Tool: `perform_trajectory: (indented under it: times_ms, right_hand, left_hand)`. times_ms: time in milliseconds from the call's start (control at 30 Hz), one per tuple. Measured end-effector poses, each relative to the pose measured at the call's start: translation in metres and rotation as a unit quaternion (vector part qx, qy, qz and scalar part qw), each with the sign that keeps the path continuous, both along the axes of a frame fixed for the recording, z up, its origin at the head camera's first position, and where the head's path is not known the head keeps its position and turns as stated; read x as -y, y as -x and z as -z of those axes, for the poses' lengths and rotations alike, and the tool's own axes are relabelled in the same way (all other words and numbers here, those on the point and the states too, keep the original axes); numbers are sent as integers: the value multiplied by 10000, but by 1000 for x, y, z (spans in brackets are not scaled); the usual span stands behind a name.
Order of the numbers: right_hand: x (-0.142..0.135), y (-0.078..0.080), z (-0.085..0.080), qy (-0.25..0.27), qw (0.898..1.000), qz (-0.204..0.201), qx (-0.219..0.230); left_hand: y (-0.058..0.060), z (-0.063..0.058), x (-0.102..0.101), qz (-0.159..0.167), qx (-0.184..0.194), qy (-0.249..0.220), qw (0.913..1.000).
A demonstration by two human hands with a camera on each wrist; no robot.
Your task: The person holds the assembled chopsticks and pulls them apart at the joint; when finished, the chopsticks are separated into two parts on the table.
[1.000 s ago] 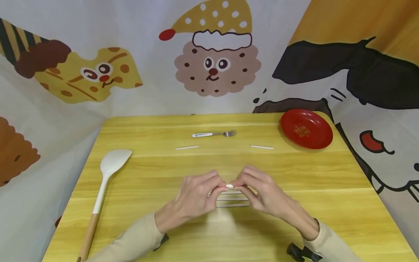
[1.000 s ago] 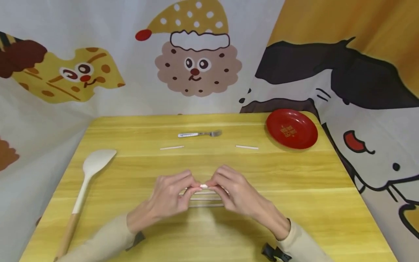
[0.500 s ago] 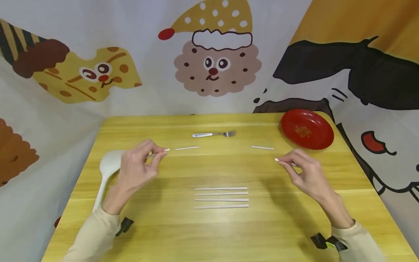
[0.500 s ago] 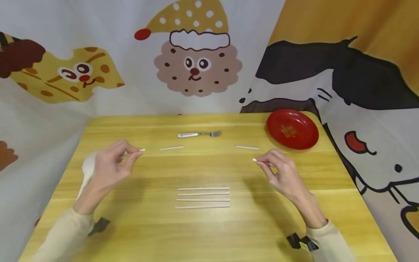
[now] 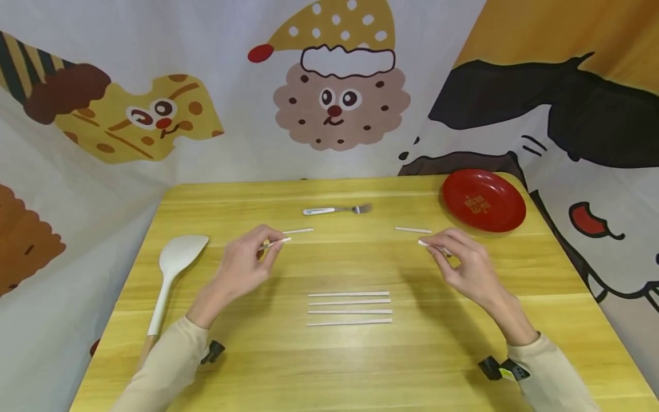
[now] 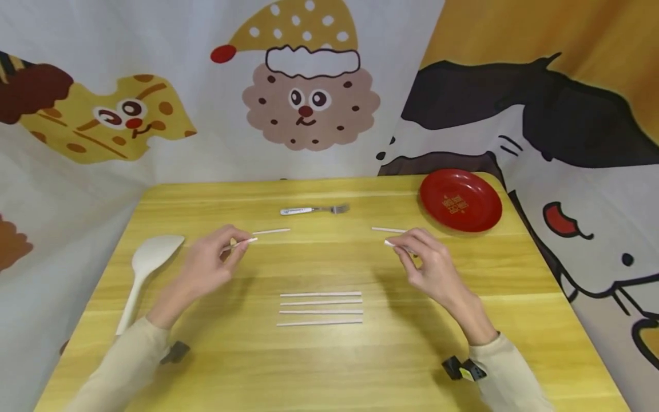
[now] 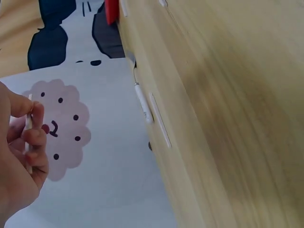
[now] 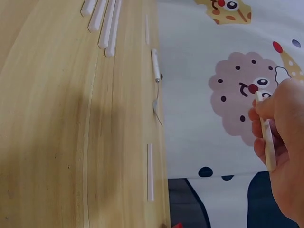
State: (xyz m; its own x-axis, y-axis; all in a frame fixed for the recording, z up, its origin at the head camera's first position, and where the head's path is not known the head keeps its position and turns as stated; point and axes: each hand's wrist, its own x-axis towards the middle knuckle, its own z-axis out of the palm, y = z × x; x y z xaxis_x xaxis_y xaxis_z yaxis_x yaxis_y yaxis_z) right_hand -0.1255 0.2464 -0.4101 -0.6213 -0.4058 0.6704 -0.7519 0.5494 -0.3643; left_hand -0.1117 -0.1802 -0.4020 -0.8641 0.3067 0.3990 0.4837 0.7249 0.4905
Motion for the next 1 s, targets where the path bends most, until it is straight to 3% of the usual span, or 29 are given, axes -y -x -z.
perform_trajectory:
  times_ms: [167, 367, 567, 767, 1000]
  right_hand:
    - [0, 3, 2, -212, 9993, 19, 297]
    - [1, 13, 8, -397, 9983, 279, 308]
    - [-4, 23, 19, -489, 9961, 475, 553]
    - [-9, 34, 31, -612, 9919, 673, 889]
    - [-9, 51, 50, -676, 9892, 616, 1147]
  left_hand:
    - [7, 2, -3, 107, 219, 119, 9996]
    - [20, 10, -5, 352, 374, -51, 9987]
    - [29, 20, -5, 380, 553, -304, 9973]
    - [36, 30, -5, 348, 711, -243, 9966]
    - [47, 44, -5, 263, 1333, -211, 9905]
